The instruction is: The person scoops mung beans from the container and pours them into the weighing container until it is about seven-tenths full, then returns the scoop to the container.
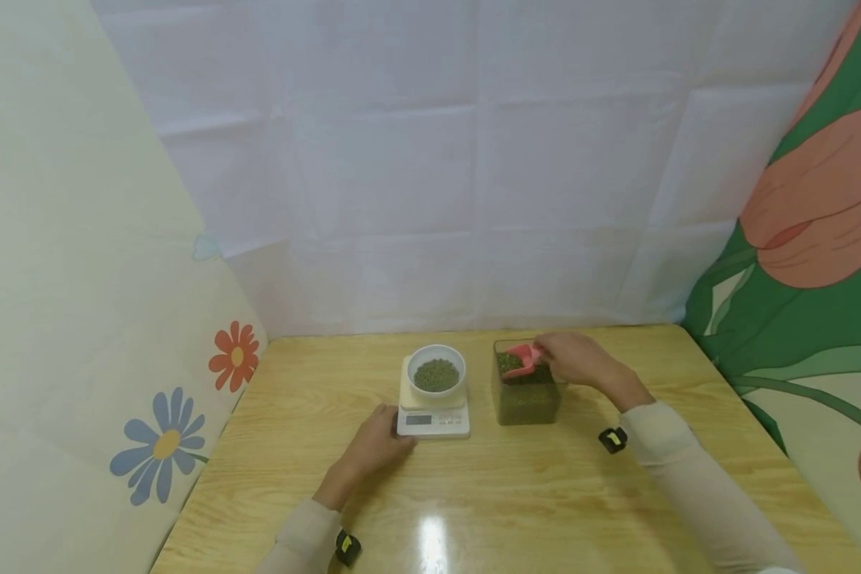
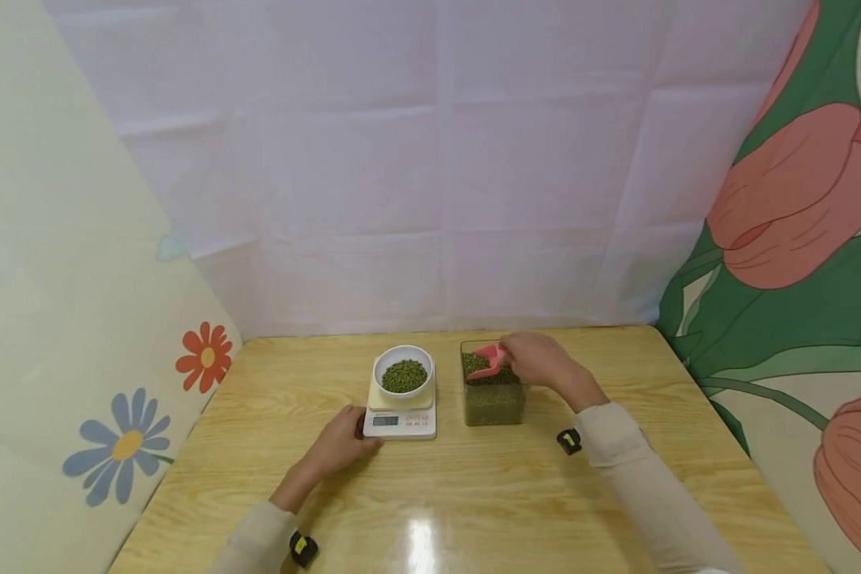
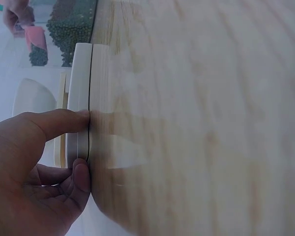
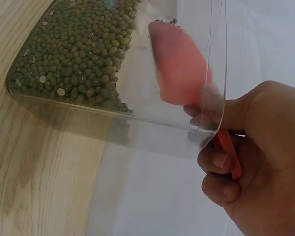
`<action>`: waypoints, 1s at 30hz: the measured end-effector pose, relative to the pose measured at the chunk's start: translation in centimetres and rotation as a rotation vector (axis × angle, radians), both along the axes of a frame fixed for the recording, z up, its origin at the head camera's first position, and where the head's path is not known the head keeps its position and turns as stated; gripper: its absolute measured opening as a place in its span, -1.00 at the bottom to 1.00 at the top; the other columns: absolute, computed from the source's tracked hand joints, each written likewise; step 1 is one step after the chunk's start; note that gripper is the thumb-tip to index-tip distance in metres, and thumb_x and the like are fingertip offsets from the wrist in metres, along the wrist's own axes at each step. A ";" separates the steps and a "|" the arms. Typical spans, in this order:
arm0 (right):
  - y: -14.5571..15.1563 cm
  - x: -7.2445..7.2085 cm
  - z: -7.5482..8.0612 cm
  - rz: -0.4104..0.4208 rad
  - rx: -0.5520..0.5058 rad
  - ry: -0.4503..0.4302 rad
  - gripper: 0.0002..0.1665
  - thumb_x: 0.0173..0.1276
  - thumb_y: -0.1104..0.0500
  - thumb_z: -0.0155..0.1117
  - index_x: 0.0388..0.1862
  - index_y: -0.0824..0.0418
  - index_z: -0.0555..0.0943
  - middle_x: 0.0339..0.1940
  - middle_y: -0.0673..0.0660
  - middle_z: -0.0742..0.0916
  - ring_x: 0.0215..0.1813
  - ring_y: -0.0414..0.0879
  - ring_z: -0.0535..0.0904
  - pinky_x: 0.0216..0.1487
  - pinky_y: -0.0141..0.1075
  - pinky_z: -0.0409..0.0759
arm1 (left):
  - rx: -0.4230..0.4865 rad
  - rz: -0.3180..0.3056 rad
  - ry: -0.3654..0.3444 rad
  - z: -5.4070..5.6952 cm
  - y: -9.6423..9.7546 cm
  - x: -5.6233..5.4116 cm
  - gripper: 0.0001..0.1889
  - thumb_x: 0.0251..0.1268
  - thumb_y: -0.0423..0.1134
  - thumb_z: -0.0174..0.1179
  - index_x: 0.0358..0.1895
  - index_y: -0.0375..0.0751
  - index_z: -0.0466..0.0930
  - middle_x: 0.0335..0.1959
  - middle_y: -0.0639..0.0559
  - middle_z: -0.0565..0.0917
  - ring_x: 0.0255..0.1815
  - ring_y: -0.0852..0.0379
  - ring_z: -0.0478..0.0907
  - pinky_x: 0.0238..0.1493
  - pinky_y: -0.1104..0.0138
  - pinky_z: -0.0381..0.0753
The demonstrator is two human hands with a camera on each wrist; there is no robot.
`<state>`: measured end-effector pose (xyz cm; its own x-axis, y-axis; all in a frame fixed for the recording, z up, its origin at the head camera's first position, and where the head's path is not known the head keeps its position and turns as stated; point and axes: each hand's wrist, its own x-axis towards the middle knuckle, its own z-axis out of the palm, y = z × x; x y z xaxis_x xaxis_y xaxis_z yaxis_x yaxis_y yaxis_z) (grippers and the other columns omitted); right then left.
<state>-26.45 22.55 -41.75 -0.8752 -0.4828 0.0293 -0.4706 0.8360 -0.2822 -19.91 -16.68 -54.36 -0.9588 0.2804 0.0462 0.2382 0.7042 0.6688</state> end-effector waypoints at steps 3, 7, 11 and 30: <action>0.1 0.1 0.0 -0.005 -0.006 -0.010 -0.80 0.67 0.16 0.17 -0.12 0.19 0.71 -0.21 0.17 0.80 -0.28 -0.09 0.62 -0.20 -0.05 0.65 | -0.008 0.000 0.004 0.0 0.0 0.0 -0.44 0.19 -0.18 0.53 0.23 -0.37 0.63 -0.01 -0.14 0.66 0.02 -0.03 0.60 0.23 -0.10 0.70; 0.2 0.2 0.1 -0.005 -0.017 -0.002 -0.81 0.65 0.17 0.18 -0.14 0.21 0.70 -0.26 0.18 0.78 -0.32 -0.10 0.58 -0.25 -0.09 0.62 | -0.013 0.003 0.006 0.0 0.0 0.0 -0.44 0.19 -0.18 0.53 0.22 -0.36 0.63 -0.02 -0.14 0.66 0.01 -0.03 0.60 0.22 -0.09 0.71; 0.3 0.4 0.1 -0.007 -0.036 0.004 -0.81 0.65 0.19 0.18 -0.14 0.23 0.70 -0.27 0.16 0.78 -0.31 -0.09 0.61 -0.23 -0.07 0.66 | -0.013 0.004 0.008 0.0 0.0 0.0 -0.44 0.19 -0.18 0.54 0.22 -0.36 0.64 -0.01 -0.13 0.66 0.02 -0.02 0.60 0.22 -0.09 0.70; 1.1 0.5 -0.3 -0.012 -0.064 0.025 -0.82 0.63 0.16 0.22 -0.18 0.23 0.65 -0.41 0.07 0.68 -0.37 -0.15 0.52 -0.25 -0.12 0.59 | -0.004 0.007 -0.010 0.1 0.0 0.1 -0.44 0.19 -0.17 0.53 0.21 -0.38 0.63 -0.03 -0.13 0.63 -0.01 -0.01 0.58 0.21 -0.09 0.71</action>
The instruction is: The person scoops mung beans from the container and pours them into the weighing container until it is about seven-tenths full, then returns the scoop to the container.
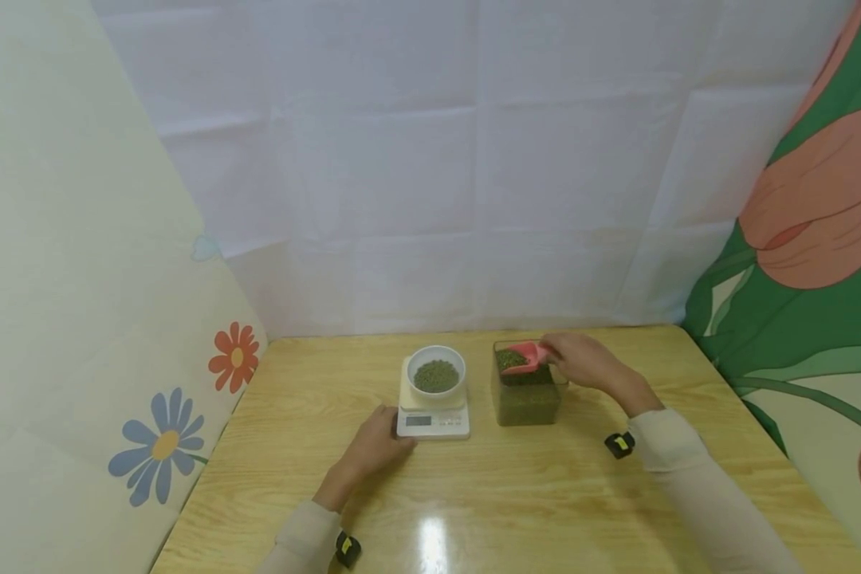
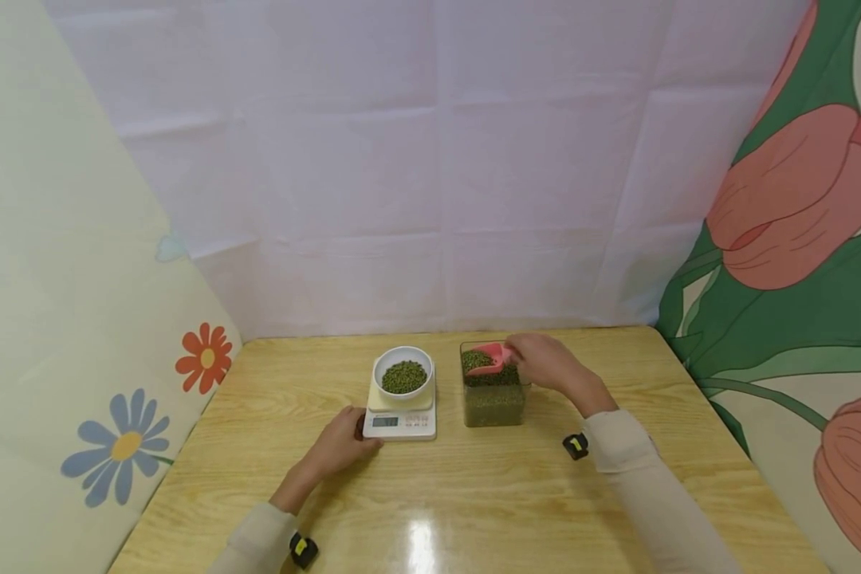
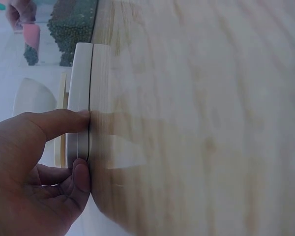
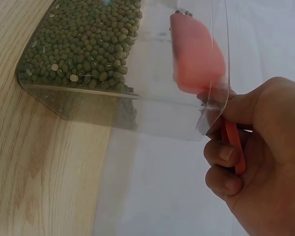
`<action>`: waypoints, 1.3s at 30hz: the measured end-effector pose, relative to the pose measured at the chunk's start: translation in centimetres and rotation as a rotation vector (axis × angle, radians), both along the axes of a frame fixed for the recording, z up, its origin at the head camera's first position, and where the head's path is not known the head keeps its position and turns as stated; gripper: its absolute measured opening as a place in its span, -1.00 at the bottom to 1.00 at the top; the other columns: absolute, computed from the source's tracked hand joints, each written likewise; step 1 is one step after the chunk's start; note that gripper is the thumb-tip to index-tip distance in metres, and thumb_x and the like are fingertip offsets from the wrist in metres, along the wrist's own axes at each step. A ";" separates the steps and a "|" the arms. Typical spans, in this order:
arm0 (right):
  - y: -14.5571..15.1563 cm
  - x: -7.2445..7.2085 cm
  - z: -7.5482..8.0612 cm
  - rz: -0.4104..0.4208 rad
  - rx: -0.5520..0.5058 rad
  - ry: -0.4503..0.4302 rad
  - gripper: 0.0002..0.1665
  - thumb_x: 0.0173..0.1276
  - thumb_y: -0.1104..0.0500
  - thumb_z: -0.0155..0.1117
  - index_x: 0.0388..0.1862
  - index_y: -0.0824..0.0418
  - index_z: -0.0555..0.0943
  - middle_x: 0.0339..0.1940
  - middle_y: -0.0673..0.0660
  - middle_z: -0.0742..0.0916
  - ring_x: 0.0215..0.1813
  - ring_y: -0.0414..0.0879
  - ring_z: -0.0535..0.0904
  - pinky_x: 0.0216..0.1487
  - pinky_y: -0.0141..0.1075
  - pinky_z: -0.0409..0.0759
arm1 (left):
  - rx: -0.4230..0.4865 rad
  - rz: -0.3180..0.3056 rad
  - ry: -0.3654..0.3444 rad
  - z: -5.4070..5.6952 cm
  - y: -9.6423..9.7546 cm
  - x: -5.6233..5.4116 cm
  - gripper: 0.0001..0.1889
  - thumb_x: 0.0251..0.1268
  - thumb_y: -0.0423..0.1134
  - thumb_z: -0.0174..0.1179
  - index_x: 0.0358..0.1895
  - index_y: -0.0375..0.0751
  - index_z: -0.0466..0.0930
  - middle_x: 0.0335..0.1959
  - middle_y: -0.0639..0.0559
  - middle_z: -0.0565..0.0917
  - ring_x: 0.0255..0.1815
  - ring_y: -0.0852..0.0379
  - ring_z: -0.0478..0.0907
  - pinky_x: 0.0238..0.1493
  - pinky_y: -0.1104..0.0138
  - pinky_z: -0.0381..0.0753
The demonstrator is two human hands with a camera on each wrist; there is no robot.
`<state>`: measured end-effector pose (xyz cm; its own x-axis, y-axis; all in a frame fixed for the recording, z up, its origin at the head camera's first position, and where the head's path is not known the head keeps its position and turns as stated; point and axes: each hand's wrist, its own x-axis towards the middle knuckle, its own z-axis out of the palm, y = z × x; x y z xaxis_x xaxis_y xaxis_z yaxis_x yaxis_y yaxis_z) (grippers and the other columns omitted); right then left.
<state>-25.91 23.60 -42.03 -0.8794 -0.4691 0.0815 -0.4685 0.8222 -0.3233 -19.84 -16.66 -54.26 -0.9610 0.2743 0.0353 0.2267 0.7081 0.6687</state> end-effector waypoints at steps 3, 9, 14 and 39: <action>0.1 0.0 0.0 -0.003 -0.002 0.002 -0.83 0.63 0.16 0.21 -0.15 0.23 0.67 -0.40 0.05 0.68 -0.34 -0.14 0.55 -0.21 -0.08 0.64 | 0.001 0.002 -0.006 0.0 0.0 0.0 -0.43 0.19 -0.17 0.53 0.22 -0.37 0.63 -0.02 -0.13 0.63 0.00 -0.01 0.58 0.22 -0.09 0.70; 0.2 0.0 0.2 -0.013 -0.008 -0.002 -0.79 0.64 0.16 0.20 -0.06 0.27 0.69 -0.35 0.05 0.72 -0.28 -0.10 0.63 -0.14 0.00 0.70 | 0.004 0.004 -0.007 0.0 0.0 0.0 -0.42 0.19 -0.17 0.53 0.23 -0.37 0.63 -0.02 -0.14 0.63 0.00 -0.02 0.59 0.22 -0.10 0.70; 0.3 0.1 0.3 -0.014 -0.030 0.024 -0.80 0.63 0.17 0.21 -0.08 0.28 0.69 -0.31 0.11 0.74 -0.28 -0.08 0.63 -0.18 -0.03 0.67 | 0.008 0.005 -0.008 0.0 0.0 0.0 -0.41 0.19 -0.17 0.53 0.24 -0.38 0.62 0.00 -0.15 0.63 0.01 -0.03 0.60 0.23 -0.10 0.70; 1.1 0.2 0.1 -0.019 -0.094 0.018 -0.83 0.66 0.21 0.17 -0.10 0.26 0.66 -0.33 0.05 0.69 -0.32 -0.14 0.50 -0.27 -0.16 0.48 | -0.001 -0.001 0.000 0.2 0.0 0.0 -0.43 0.20 -0.19 0.53 0.24 -0.39 0.62 0.00 -0.14 0.63 0.03 -0.03 0.59 0.27 -0.11 0.68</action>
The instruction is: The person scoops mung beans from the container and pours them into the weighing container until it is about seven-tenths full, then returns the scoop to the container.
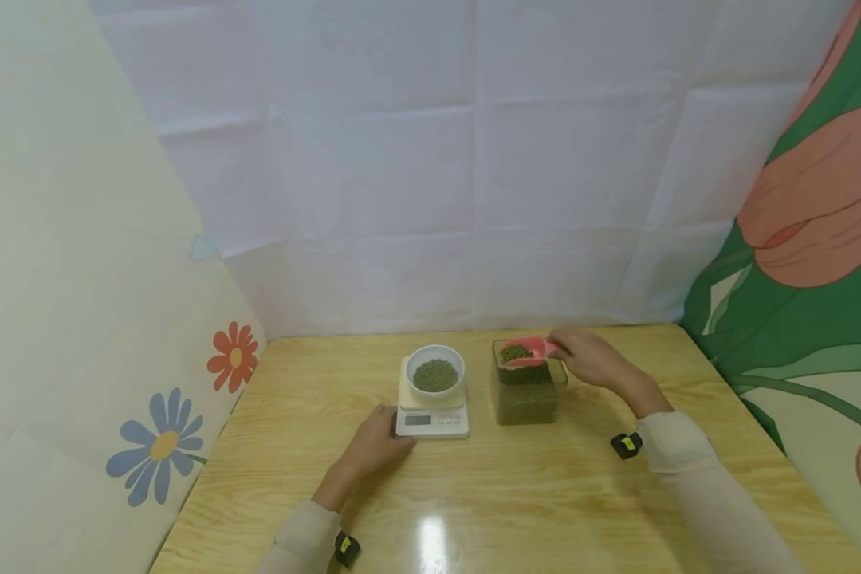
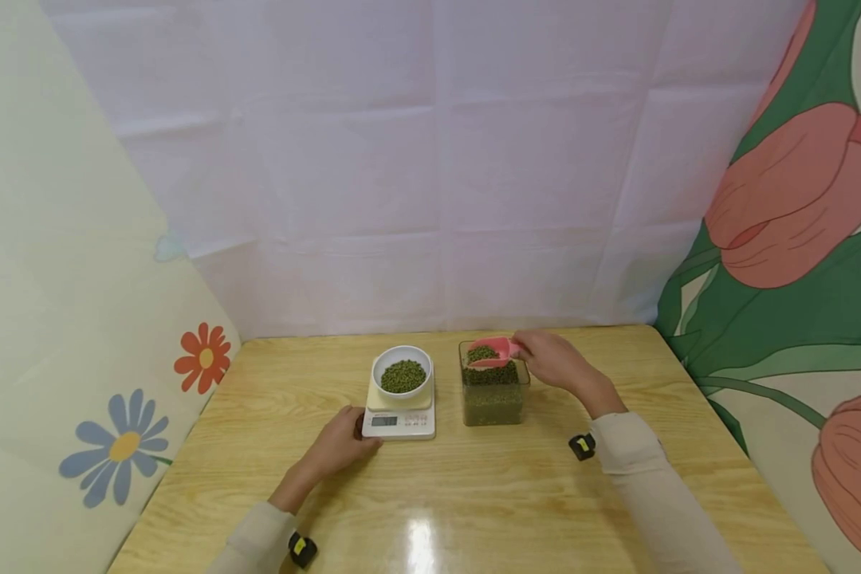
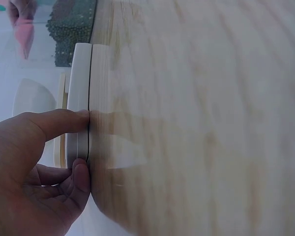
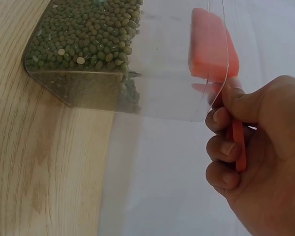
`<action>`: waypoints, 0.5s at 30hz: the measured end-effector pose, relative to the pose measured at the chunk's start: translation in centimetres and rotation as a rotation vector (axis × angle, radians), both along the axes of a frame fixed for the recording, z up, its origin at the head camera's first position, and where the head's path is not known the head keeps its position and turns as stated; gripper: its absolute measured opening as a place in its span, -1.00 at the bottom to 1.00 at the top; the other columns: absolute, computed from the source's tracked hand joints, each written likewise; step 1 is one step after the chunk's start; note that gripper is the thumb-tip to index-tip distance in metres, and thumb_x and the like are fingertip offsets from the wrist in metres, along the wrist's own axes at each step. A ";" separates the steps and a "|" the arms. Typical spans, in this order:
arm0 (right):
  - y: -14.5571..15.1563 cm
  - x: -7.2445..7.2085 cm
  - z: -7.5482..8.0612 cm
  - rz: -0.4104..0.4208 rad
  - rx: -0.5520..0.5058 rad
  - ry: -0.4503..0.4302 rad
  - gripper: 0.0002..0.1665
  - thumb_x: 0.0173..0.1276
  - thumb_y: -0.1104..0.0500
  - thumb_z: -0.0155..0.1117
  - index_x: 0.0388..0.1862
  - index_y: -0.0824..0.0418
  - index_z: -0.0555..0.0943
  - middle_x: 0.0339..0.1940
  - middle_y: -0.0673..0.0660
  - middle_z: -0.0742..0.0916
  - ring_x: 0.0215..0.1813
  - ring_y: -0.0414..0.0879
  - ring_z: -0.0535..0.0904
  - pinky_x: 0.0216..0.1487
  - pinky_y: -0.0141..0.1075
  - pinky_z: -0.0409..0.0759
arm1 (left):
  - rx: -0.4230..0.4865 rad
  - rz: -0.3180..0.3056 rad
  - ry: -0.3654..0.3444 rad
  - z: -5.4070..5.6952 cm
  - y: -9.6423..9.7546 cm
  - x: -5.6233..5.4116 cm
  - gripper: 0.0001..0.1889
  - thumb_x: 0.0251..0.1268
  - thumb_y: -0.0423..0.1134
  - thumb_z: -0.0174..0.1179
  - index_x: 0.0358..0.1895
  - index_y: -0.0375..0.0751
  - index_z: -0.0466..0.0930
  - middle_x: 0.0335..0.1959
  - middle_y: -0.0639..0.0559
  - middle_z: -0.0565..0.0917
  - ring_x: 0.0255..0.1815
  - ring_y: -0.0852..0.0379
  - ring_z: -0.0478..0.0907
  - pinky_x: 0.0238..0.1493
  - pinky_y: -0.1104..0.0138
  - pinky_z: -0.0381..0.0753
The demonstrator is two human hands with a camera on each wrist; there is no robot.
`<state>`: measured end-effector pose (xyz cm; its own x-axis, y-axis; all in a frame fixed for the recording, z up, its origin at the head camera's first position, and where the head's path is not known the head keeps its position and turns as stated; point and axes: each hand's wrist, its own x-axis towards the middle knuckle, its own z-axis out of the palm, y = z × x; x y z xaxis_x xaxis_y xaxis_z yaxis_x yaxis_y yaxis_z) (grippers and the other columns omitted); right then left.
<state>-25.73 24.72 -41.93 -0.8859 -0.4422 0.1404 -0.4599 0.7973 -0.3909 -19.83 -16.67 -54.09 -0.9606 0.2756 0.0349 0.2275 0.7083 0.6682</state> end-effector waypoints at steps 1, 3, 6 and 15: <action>0.1 0.0 0.0 0.001 -0.002 0.000 -0.83 0.66 0.21 0.16 -0.11 0.25 0.66 -0.33 0.04 0.69 -0.33 -0.14 0.49 -0.27 -0.16 0.46 | 0.001 -0.001 -0.001 0.0 0.0 0.0 -0.43 0.20 -0.20 0.53 0.24 -0.39 0.62 0.00 -0.14 0.64 0.04 -0.03 0.59 0.27 -0.12 0.68; 0.1 0.0 0.0 -0.002 -0.004 0.001 -0.83 0.66 0.21 0.16 -0.11 0.26 0.66 -0.34 0.05 0.68 -0.33 -0.13 0.48 -0.27 -0.16 0.45 | 0.001 -0.003 0.000 0.1 0.0 -0.1 -0.43 0.20 -0.20 0.53 0.24 -0.39 0.62 0.00 -0.14 0.64 0.04 -0.04 0.59 0.28 -0.13 0.67; 0.2 0.0 -0.1 -0.003 -0.007 0.003 -0.83 0.66 0.21 0.16 -0.11 0.26 0.66 -0.32 0.06 0.70 -0.33 -0.12 0.50 -0.27 -0.15 0.46 | 0.001 -0.005 0.001 0.2 0.0 -0.1 -0.44 0.20 -0.19 0.53 0.23 -0.37 0.63 -0.01 -0.13 0.65 0.03 -0.03 0.58 0.27 -0.13 0.67; 0.3 0.1 -0.1 -0.011 -0.006 -0.003 -0.82 0.67 0.22 0.14 -0.06 0.28 0.66 -0.29 0.09 0.72 -0.31 -0.12 0.53 -0.26 -0.16 0.48 | 0.006 -0.010 0.005 0.0 0.0 -0.1 -0.48 0.21 -0.19 0.52 0.20 -0.33 0.66 -0.02 -0.11 0.67 0.02 0.00 0.58 0.26 -0.09 0.68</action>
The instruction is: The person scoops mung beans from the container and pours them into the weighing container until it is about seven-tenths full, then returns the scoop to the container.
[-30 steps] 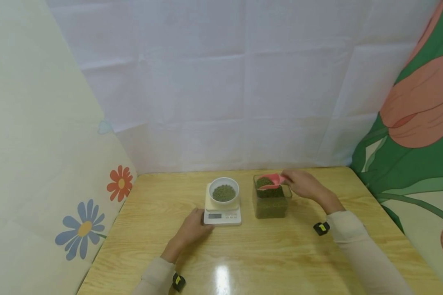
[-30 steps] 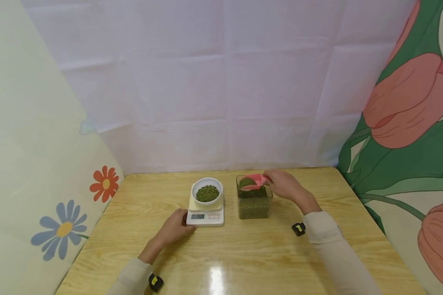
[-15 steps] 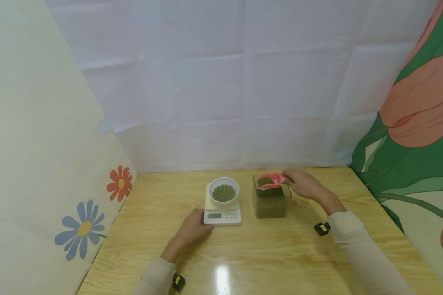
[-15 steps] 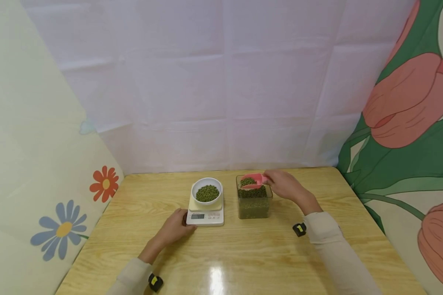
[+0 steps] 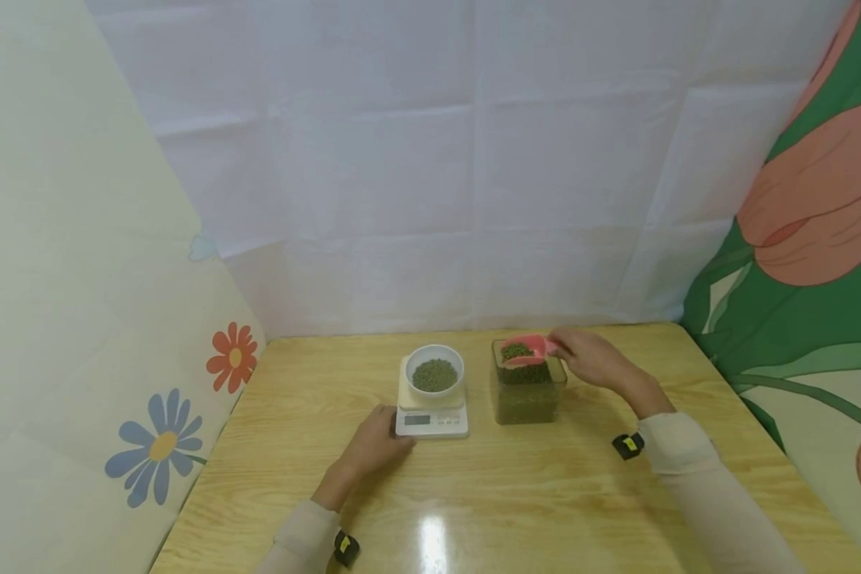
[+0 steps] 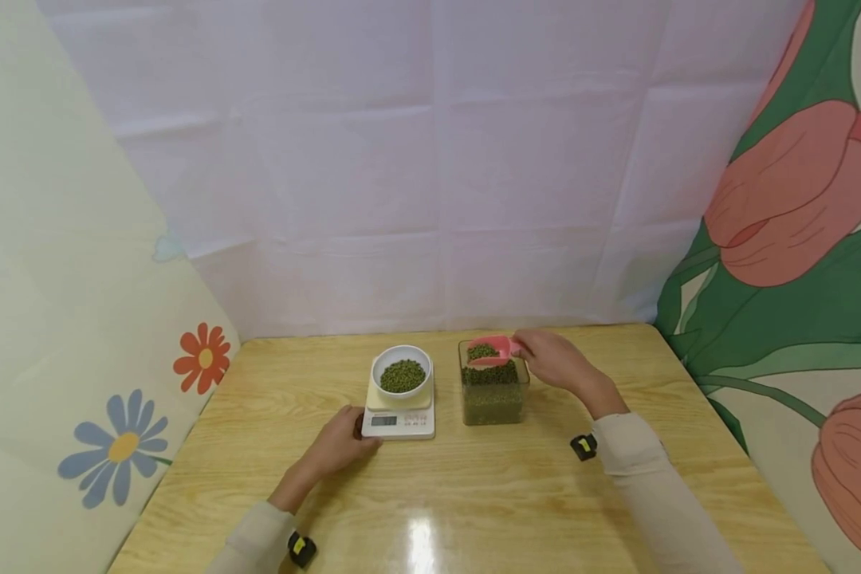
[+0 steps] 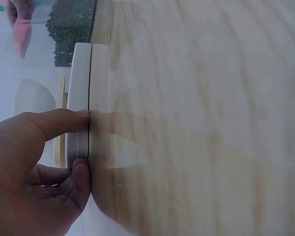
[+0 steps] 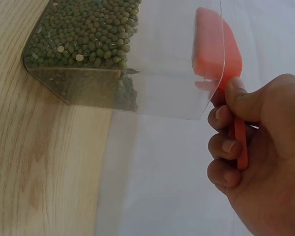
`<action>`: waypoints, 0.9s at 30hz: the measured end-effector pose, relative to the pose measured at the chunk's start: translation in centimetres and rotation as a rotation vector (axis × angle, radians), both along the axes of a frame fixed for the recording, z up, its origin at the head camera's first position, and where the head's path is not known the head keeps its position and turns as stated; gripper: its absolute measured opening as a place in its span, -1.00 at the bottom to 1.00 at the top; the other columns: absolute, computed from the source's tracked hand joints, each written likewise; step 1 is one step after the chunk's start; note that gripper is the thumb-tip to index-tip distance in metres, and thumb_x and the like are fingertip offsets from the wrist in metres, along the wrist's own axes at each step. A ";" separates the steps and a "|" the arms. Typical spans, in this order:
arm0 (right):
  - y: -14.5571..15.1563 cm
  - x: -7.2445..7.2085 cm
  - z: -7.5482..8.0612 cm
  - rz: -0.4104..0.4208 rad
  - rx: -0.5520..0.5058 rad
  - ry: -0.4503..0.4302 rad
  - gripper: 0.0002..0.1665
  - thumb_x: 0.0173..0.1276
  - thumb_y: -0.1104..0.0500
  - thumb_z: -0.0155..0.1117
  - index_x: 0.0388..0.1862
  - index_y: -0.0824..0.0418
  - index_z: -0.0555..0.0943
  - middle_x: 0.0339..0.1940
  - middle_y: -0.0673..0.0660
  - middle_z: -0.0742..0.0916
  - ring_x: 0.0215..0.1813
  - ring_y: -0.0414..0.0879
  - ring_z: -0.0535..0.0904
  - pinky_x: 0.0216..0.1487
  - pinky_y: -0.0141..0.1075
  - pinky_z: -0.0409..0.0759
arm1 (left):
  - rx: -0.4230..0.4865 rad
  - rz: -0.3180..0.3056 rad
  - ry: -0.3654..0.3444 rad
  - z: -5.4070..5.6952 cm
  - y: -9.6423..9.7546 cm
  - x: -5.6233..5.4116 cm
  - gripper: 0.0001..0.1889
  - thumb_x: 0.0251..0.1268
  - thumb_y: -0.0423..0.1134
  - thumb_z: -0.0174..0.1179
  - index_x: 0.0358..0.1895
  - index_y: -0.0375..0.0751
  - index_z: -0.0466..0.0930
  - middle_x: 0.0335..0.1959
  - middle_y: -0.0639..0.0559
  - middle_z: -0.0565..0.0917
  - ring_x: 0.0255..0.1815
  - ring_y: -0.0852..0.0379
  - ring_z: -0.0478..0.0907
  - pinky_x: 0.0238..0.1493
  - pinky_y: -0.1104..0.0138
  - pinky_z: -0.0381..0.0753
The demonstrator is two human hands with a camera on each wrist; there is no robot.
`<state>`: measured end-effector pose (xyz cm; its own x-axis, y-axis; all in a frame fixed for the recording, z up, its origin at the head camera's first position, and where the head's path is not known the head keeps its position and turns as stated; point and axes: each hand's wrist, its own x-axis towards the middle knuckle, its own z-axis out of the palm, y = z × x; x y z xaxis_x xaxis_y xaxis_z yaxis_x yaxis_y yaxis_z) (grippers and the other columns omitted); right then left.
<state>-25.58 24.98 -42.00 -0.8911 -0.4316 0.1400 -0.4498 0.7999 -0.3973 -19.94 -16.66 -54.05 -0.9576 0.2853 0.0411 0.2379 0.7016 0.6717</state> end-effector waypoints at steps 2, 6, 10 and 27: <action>0.0 0.0 0.1 0.002 0.003 -0.003 -0.81 0.68 0.21 0.13 -0.04 0.27 0.65 -0.29 0.08 0.71 -0.31 -0.13 0.53 -0.26 -0.16 0.49 | -0.002 -0.003 0.005 0.0 0.0 -0.1 -0.50 0.21 -0.19 0.52 0.18 -0.33 0.67 -0.03 -0.11 0.68 0.01 0.00 0.58 0.24 -0.10 0.69; -0.1 0.0 0.4 0.009 0.002 0.000 -0.81 0.68 0.20 0.12 -0.02 0.27 0.65 -0.27 0.08 0.72 -0.28 -0.13 0.55 -0.23 -0.14 0.52 | -0.009 -0.005 0.008 0.0 0.0 -0.1 -0.51 0.20 -0.19 0.53 0.16 -0.31 0.68 -0.05 -0.10 0.68 -0.01 0.01 0.57 0.23 -0.09 0.69; -0.2 -0.1 0.7 0.018 -0.003 0.006 -0.81 0.68 0.20 0.13 -0.03 0.27 0.65 -0.28 0.08 0.72 -0.28 -0.12 0.57 -0.23 -0.13 0.55 | -0.011 0.001 0.003 -0.2 0.0 -0.1 -0.51 0.20 -0.19 0.53 0.16 -0.32 0.68 -0.05 -0.10 0.67 -0.02 0.01 0.57 0.23 -0.08 0.70; -1.8 -0.6 1.6 0.029 -0.044 -0.023 -0.77 0.70 0.15 0.11 -0.01 0.28 0.64 -0.23 0.09 0.72 -0.24 -0.09 0.58 -0.18 -0.13 0.61 | 0.003 0.021 -0.010 0.0 0.1 0.0 -0.48 0.21 -0.19 0.52 0.20 -0.33 0.66 -0.01 -0.12 0.65 0.02 -0.01 0.59 0.25 -0.10 0.69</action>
<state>-26.15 23.18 -40.36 -0.8814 -0.4516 0.1385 -0.4630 0.7681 -0.4423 -19.90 -16.59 -54.06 -0.9637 0.2651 0.0323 0.2164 0.7043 0.6761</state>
